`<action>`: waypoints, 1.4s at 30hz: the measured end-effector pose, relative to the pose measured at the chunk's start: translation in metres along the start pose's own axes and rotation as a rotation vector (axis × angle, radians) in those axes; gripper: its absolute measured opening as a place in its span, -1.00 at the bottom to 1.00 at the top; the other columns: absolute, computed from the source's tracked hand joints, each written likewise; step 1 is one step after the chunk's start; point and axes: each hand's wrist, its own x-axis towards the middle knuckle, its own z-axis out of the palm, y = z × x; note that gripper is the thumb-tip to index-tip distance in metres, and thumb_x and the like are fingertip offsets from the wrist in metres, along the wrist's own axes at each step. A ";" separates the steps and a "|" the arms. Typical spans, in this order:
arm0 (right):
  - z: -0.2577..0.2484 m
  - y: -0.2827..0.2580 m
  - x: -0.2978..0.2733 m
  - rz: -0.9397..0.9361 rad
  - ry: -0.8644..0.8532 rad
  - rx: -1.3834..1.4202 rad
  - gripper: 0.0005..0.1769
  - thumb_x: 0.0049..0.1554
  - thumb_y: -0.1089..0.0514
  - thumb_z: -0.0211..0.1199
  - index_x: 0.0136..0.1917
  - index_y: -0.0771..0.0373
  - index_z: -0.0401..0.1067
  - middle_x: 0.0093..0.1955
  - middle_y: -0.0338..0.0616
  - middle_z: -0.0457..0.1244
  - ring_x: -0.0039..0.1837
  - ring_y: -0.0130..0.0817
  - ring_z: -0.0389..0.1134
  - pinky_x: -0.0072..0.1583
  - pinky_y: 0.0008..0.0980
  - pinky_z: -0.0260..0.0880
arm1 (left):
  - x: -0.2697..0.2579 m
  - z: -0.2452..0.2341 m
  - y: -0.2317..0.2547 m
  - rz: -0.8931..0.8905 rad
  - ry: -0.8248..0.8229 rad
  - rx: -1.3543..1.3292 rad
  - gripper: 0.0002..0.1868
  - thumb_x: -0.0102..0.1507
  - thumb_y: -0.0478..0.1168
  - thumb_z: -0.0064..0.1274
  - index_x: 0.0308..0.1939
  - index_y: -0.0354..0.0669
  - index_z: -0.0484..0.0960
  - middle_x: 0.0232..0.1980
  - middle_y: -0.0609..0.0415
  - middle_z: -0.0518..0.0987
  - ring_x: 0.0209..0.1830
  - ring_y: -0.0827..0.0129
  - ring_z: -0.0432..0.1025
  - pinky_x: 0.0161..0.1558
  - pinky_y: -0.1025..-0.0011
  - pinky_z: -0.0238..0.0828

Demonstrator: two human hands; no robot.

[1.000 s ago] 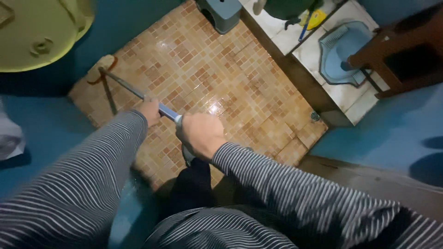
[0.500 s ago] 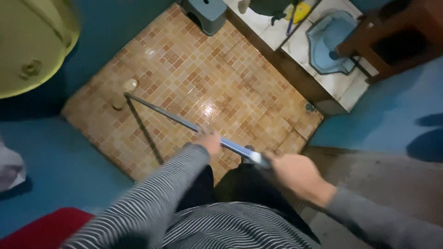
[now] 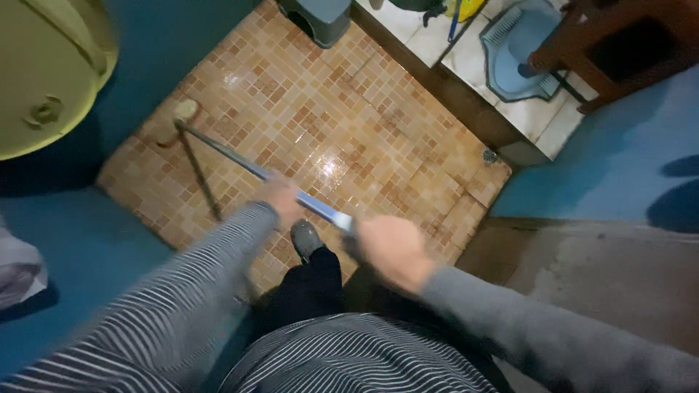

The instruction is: The person is scrubbing the tiled floor of a bathroom using a long-handled scrub brush.

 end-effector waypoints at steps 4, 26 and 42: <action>0.015 -0.043 0.054 -0.037 0.156 0.084 -0.74 0.11 0.02 0.16 -0.11 0.24 0.50 -0.25 0.06 0.40 -0.19 0.07 0.47 -0.19 0.06 0.46 | -0.008 -0.039 -0.056 -0.210 -0.079 -0.166 -0.51 0.21 -0.08 0.12 0.11 -0.32 0.51 0.19 -0.42 0.51 0.16 -0.20 0.46 0.21 -0.01 0.43; 0.043 0.022 0.041 0.463 -0.501 1.260 -0.46 0.20 -0.38 0.15 -0.20 0.13 0.32 -0.49 -0.34 0.00 -0.52 -0.52 -0.03 -0.47 -0.43 -0.10 | 0.028 0.040 -0.017 0.144 0.056 0.015 -0.57 0.20 -0.24 0.12 0.08 -0.48 0.50 0.19 -0.82 0.29 0.30 -0.65 0.15 0.40 -0.02 0.12; 0.094 0.210 -0.136 0.456 -0.405 1.190 -0.40 0.32 -0.37 0.15 -0.12 0.22 0.21 -0.45 -0.32 0.08 -0.50 -0.51 0.04 -0.47 -0.40 -0.06 | -0.014 0.064 0.256 0.266 -0.183 0.028 -0.65 0.19 -0.15 0.12 0.00 -0.24 0.67 0.15 -0.25 0.57 0.26 -0.20 0.43 0.29 -0.10 0.37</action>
